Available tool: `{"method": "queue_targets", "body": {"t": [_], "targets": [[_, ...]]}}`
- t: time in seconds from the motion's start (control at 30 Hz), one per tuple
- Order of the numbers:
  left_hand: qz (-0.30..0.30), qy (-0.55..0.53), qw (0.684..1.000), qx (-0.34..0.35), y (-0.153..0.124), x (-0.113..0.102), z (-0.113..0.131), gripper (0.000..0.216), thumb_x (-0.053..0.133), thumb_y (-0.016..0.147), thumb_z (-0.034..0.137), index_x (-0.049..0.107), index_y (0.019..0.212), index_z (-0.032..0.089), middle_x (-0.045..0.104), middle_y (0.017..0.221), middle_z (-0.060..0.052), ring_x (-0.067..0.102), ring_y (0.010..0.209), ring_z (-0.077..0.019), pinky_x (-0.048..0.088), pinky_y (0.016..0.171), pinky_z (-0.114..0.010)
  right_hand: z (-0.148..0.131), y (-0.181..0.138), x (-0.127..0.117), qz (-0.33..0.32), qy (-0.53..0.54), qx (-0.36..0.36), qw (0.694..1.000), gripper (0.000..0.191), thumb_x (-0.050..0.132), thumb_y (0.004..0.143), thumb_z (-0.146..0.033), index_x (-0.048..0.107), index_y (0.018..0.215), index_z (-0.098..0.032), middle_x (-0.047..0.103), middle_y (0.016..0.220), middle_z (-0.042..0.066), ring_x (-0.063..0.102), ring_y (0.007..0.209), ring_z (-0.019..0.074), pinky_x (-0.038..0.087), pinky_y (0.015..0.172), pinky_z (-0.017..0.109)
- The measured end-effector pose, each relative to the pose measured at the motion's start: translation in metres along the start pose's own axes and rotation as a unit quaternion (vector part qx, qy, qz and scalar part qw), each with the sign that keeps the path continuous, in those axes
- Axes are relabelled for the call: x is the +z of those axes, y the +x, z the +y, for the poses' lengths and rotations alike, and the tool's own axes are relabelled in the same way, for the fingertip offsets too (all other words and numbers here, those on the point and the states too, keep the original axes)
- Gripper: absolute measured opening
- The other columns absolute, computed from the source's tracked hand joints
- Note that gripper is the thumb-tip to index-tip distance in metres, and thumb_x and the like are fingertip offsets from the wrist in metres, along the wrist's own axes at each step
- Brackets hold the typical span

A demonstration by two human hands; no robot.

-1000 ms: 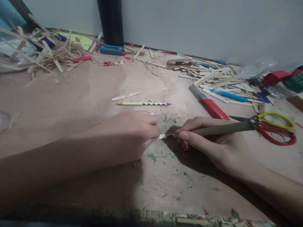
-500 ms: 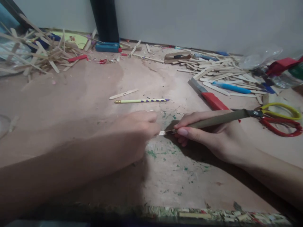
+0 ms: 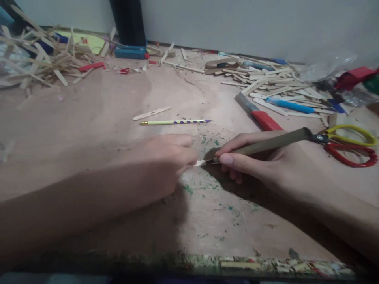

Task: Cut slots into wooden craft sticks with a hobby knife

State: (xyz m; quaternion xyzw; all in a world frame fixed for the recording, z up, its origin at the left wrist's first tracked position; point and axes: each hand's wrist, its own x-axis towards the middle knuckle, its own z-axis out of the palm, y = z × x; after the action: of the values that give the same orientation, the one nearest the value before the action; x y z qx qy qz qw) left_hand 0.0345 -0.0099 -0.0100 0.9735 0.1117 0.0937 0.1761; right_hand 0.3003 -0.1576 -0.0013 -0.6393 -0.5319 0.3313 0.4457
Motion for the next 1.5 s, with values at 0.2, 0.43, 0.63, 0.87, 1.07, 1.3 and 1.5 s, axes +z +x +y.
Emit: {"method": "queue_targets", "body": {"t": [0.2,0.43,0.63,0.87,1.07,1.3,1.5], "targets": [[0.006,-0.016,1.0,0.002,-0.003,-0.011,0.007,0.036,0.061,0.111,-0.002,0.077,0.089,0.021,0.062,0.087,0.0,0.064,0.078,-0.0168,0.039,0.069,-0.033,-0.001,0.007,-0.023,0.033,-0.038,-0.011,0.999,0.048,0.113,0.095,-0.073,0.1,0.109,-0.03,0.078,0.073,0.005,0.075,0.064,0.0236,0.058,0.053,0.036],[0.007,-0.011,1.0,0.01,0.0,-0.004,0.0,0.031,0.068,0.112,0.002,0.074,0.089,0.023,0.057,0.086,0.001,0.06,0.075,-0.0177,0.037,0.068,-0.034,-0.025,0.024,-0.04,-0.048,-0.097,-0.054,0.993,0.056,0.109,0.098,-0.078,0.094,0.072,-0.031,0.064,0.052,0.002,0.046,0.043,0.0134,0.029,0.042,0.036],[0.016,-0.016,0.999,0.025,-0.002,-0.002,-0.002,0.032,0.067,0.114,0.003,0.075,0.089,0.022,0.062,0.087,0.001,0.061,0.076,-0.0169,0.039,0.07,-0.034,-0.027,0.021,-0.045,-0.1,-0.224,-0.105,0.964,0.036,0.099,0.109,-0.067,0.104,0.093,-0.036,0.091,0.079,0.006,0.07,0.052,0.0197,0.043,0.047,0.037],[-0.023,-0.003,1.0,-0.01,0.003,-0.009,0.005,0.031,0.07,0.111,0.001,0.077,0.088,0.022,0.066,0.087,0.0,0.061,0.078,-0.0179,0.038,0.071,-0.036,-0.034,0.015,-0.047,-0.1,-0.226,-0.134,0.96,0.019,0.092,0.105,-0.042,0.103,0.089,-0.039,0.096,0.086,0.003,0.08,0.059,0.0193,0.05,0.054,0.034],[-0.041,0.011,0.999,-0.032,0.006,-0.012,0.009,0.031,0.071,0.113,0.003,0.078,0.089,0.021,0.067,0.088,0.0,0.063,0.08,-0.0184,0.038,0.072,-0.035,-0.032,0.012,-0.04,-0.083,-0.247,-0.135,0.956,0.024,0.089,0.105,-0.04,0.103,0.086,-0.036,0.093,0.078,0.002,0.068,0.048,0.0156,0.04,0.046,0.032],[-0.065,0.01,0.996,-0.054,0.008,-0.011,0.008,0.029,0.072,0.114,0.007,0.081,0.091,0.022,0.066,0.089,0.0,0.063,0.08,-0.0185,0.037,0.07,-0.037,-0.037,0.009,-0.035,-0.068,-0.246,-0.136,0.957,0.025,0.089,0.103,-0.037,0.1,0.081,-0.036,0.085,0.066,0.0,0.066,0.046,0.0159,0.035,0.043,0.031],[-0.049,0.007,0.998,-0.038,0.008,-0.008,0.006,0.029,0.072,0.112,0.007,0.079,0.089,0.023,0.064,0.087,0.001,0.062,0.08,-0.0183,0.037,0.071,-0.036,-0.04,0.008,-0.035,-0.06,-0.242,-0.123,0.961,0.024,0.09,0.1,-0.039,0.101,0.079,-0.036,0.086,0.066,0.001,0.067,0.046,0.0166,0.038,0.045,0.031]]}}
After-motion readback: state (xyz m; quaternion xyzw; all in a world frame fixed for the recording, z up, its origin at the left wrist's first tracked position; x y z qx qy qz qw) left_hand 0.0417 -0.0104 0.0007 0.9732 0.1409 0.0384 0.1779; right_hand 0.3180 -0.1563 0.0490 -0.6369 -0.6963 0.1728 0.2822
